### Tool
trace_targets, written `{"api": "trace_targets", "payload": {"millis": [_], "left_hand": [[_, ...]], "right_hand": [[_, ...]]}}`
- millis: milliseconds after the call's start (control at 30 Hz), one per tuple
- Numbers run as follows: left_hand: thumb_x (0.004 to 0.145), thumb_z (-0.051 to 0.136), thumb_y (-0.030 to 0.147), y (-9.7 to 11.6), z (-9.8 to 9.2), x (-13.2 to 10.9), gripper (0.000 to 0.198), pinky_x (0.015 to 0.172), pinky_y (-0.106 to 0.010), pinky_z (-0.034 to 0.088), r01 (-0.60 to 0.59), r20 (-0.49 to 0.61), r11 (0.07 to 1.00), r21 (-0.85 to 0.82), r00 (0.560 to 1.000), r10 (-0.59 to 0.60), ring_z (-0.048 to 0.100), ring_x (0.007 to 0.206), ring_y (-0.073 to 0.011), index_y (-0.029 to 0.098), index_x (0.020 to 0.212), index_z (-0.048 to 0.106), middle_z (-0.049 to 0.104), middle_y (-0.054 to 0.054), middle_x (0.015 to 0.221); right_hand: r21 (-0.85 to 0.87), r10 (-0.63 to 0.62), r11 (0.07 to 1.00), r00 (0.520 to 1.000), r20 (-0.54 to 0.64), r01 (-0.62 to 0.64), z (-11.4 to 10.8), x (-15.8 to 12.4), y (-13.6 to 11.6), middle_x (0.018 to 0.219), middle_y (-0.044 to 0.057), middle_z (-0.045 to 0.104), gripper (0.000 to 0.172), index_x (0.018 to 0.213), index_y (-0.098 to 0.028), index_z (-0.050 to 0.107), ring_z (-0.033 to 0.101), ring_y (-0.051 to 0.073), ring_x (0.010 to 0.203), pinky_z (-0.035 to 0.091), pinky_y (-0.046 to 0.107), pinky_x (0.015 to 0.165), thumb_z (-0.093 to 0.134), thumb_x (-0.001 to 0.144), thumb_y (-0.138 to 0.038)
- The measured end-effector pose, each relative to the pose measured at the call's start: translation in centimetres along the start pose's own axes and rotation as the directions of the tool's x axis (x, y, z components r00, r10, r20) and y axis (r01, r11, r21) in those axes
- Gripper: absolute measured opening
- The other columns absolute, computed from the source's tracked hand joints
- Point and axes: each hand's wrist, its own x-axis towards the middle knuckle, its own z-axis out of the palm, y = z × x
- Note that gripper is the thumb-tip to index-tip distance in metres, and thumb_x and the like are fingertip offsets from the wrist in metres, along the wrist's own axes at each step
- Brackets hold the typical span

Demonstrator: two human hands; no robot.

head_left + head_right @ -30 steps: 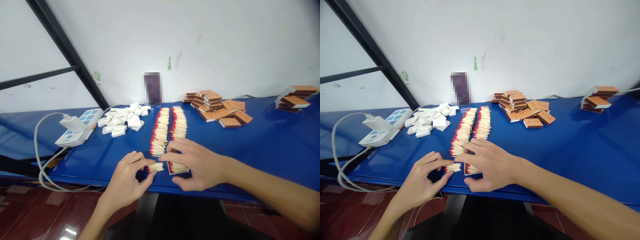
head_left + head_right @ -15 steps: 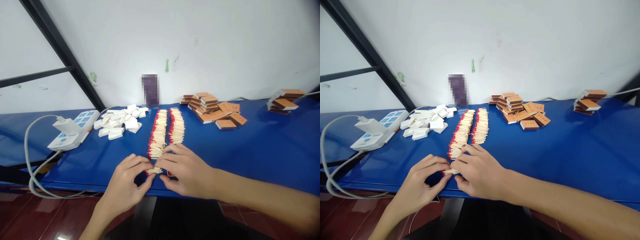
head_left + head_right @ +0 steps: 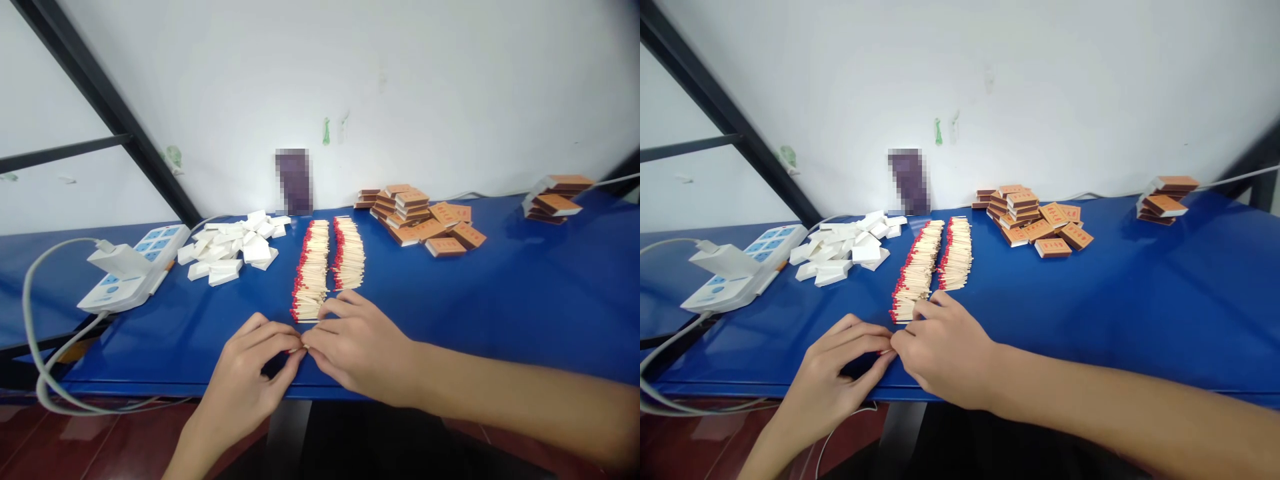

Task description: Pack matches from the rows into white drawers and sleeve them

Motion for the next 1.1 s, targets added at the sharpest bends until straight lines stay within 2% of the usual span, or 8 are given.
{"api": "trace_targets", "payload": {"millis": [233, 433, 700, 967, 1100], "left_hand": [[0.093, 0.062, 0.015, 0.0, 0.1, 0.0, 0.009, 0.074, -0.033, 0.048, 0.026, -0.022, 1.0, 0.007, 0.999, -0.025, 0.059, 0.082, -0.0186, 0.022, 0.09, 0.068, 0.071, -0.003, 0.094], [0.094, 0.055, 0.014, 0.0, -0.1, 0.3, 0.012, 0.078, -0.035, 0.046, 0.096, 0.061, 0.995, -0.023, 0.994, -0.094, 0.059, 0.083, -0.0192, 0.022, 0.089, 0.063, 0.069, -0.001, 0.09], [0.094, 0.054, 0.014, -0.1, -0.3, 0.2, 0.013, 0.084, -0.034, 0.048, 0.115, 0.088, 0.992, -0.06, 0.99, -0.109, 0.063, 0.085, -0.0184, 0.023, 0.09, 0.063, 0.07, -0.001, 0.091], [0.095, 0.054, 0.015, -0.1, -0.1, 0.1, 0.014, 0.079, -0.032, 0.048, 0.091, 0.052, 0.993, -0.072, 0.995, -0.088, 0.062, 0.083, -0.0182, 0.022, 0.089, 0.064, 0.07, -0.002, 0.089], [0.095, 0.053, 0.015, -0.1, -0.2, 0.1, 0.013, 0.077, -0.032, 0.047, 0.117, 0.062, 0.992, -0.043, 0.991, -0.115, 0.06, 0.083, -0.0189, 0.022, 0.088, 0.062, 0.068, -0.002, 0.09]], "right_hand": [[0.187, 0.148, 0.967, 0.978, 0.148, -0.175, -1.1, 1.5, 0.3, 0.078, 0.0, 0.071, 0.012, 0.079, -0.019, 0.069, 0.055, 0.018, 0.084, 0.033, 0.034, 0.08, 0.062, 0.089, -0.015], [0.228, 0.216, 0.944, 0.97, 0.116, -0.237, -0.6, 1.3, 0.1, 0.081, 0.0, 0.073, 0.011, 0.085, -0.019, 0.072, 0.054, 0.018, 0.081, 0.034, 0.034, 0.08, 0.063, 0.086, -0.014], [0.254, 0.237, 0.933, 0.966, 0.101, -0.255, -0.3, 1.1, -0.2, 0.079, 0.001, 0.073, 0.013, 0.083, -0.019, 0.073, 0.052, 0.018, 0.079, 0.035, 0.034, 0.08, 0.063, 0.084, -0.012], [0.265, 0.216, 0.937, 0.974, 0.073, -0.228, -0.3, 1.0, 0.0, 0.079, 0.001, 0.074, 0.013, 0.084, -0.02, 0.073, 0.053, 0.018, 0.081, 0.035, 0.034, 0.082, 0.063, 0.086, -0.011], [0.231, 0.199, 0.951, 0.979, 0.05, -0.205, 0.0, 1.0, 0.0, 0.081, 0.001, 0.074, 0.012, 0.085, -0.019, 0.072, 0.053, 0.018, 0.081, 0.033, 0.035, 0.082, 0.062, 0.088, -0.013]]}}
